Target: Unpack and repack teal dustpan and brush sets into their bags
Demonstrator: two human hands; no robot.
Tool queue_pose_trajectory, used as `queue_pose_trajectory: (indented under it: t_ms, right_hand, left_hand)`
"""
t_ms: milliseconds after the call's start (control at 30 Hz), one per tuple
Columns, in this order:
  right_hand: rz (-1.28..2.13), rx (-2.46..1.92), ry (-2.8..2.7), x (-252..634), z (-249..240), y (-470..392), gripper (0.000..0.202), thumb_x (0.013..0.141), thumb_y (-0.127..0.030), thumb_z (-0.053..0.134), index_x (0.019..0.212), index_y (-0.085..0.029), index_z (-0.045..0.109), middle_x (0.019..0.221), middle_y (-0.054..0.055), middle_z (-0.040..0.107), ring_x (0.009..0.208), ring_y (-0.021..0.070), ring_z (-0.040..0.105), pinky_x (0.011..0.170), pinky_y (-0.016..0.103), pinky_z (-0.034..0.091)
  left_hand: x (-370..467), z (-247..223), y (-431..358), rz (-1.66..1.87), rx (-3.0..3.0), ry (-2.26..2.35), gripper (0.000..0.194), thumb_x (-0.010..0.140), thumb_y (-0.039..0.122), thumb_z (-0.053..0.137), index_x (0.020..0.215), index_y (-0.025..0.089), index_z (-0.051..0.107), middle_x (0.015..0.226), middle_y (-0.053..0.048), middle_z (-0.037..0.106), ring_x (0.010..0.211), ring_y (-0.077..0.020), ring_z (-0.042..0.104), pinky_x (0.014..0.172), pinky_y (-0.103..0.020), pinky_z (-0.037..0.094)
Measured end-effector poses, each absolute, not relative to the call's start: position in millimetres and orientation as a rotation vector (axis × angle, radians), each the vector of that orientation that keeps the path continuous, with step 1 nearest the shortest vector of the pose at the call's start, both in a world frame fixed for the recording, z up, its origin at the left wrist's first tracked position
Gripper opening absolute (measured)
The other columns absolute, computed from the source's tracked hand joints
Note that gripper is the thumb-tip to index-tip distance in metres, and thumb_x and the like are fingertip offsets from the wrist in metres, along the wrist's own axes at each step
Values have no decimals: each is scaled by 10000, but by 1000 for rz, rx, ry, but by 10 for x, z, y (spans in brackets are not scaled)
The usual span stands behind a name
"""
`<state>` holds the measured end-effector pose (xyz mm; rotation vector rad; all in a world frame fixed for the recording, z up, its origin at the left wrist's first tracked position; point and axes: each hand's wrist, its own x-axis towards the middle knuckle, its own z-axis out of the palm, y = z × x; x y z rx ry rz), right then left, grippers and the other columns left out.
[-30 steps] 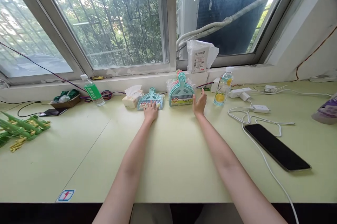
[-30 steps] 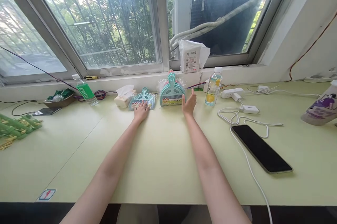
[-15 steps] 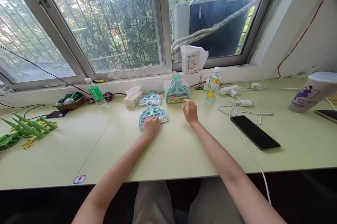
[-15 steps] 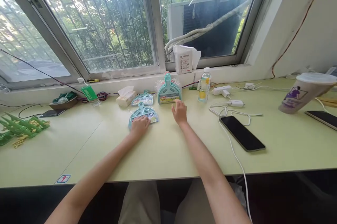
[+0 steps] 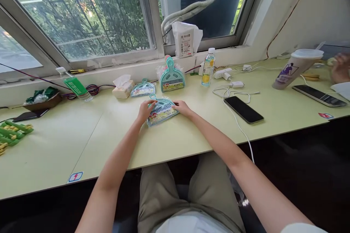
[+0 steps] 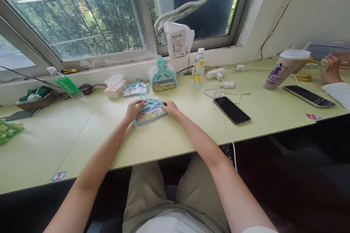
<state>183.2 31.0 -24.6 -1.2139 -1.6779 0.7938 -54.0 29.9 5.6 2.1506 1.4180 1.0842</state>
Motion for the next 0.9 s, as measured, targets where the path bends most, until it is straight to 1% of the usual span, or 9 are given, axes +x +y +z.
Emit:
queue_pose_trajectory:
  t_ms: [67, 133, 233, 367, 467, 533, 633, 767, 900]
  right_hand:
    - [800, -1235, -1620, 1785, -237, 312, 219, 832, -217, 573, 964, -189, 745, 983, 44, 761, 906, 224, 648, 876, 345, 497]
    - [782, -1239, -1548, 1746, -226, 312, 303, 872, -210, 495, 1075, -179, 719, 1072, 48, 743, 982, 222, 645, 936, 354, 482]
    - [739, -1146, -1384, 1734, -210, 308, 355, 903, -300, 472, 1168, -175, 673, 1155, 61, 714, 1064, 224, 636, 968, 361, 482]
    - [665, -991, -1290, 1791, -186, 306, 457, 925, -484, 444, 1251, -209, 611, 1256, 83, 658, 1154, 229, 603, 995, 370, 476]
    - [639, -949, -1336, 1821, -163, 291, 472, 934, -517, 420, 1256, -220, 597, 1262, 93, 647, 1165, 239, 597, 1003, 388, 472]
    - [610, -948, -1403, 1814, -159, 270, 425, 945, -473, 417, 1235, -224, 600, 1242, 92, 656, 1157, 243, 599, 1002, 401, 472]
    - [532, -1033, -1495, 1790, -183, 250, 388, 938, -361, 447, 1302, -255, 528, 1286, 84, 626, 1118, 242, 610, 986, 428, 478]
    - [398, -1143, -1570, 1808, -199, 250, 541, 905, -279, 505, 1423, -266, 349, 1418, 119, 480, 1155, 253, 570, 980, 451, 466]
    - [108, -1153, -1809, 1826, -95, 147, 404, 919, -284, 516, 1319, -237, 480, 1354, 114, 523, 1266, 286, 459, 1051, 463, 361]
  left_hand:
    - [-658, -43, 360, 1325, 2058, 1428, 377, 831, 472, 584, 1084, 203, 659, 1171, -102, 669, 1123, -266, 591, 1024, -411, 405]
    - [-726, -117, 371, 1601, 1887, 1472, 483, 793, 463, 652, 1195, 205, 579, 1341, -125, 555, 1267, -274, 493, 1099, -424, 340]
    - [-732, -126, 334, 1716, 1492, 1409, 622, 781, 505, 674, 1302, 244, 456, 1453, -117, 445, 1316, -262, 458, 1100, -410, 352]
    - [-624, -35, 247, 1306, 1244, 1002, 605, 798, 630, 593, 1244, 232, 499, 1198, -96, 648, 1035, -215, 654, 885, -337, 507]
    - [-529, -5, 163, 1170, 1220, 958, 539, 692, 538, 749, 1074, 188, 600, 932, -39, 702, 778, -151, 672, 713, -260, 527]
    - [-487, -15, 117, 1120, 1192, 994, 474, 659, 490, 792, 954, 160, 625, 821, -26, 697, 695, -143, 657, 659, -259, 528]
    - [-470, -42, 104, 1203, 1131, 1039, 428, 670, 482, 789, 896, 157, 627, 763, -21, 696, 676, -162, 662, 628, -272, 529]
    - [-508, -59, 156, 1396, 1036, 1062, 430, 678, 489, 784, 923, 176, 618, 804, -19, 710, 801, -201, 692, 700, -295, 554]
    - [-543, -62, 184, 1484, 968, 1086, 452, 721, 499, 748, 1015, 191, 597, 922, -32, 721, 896, -214, 692, 788, -330, 564]
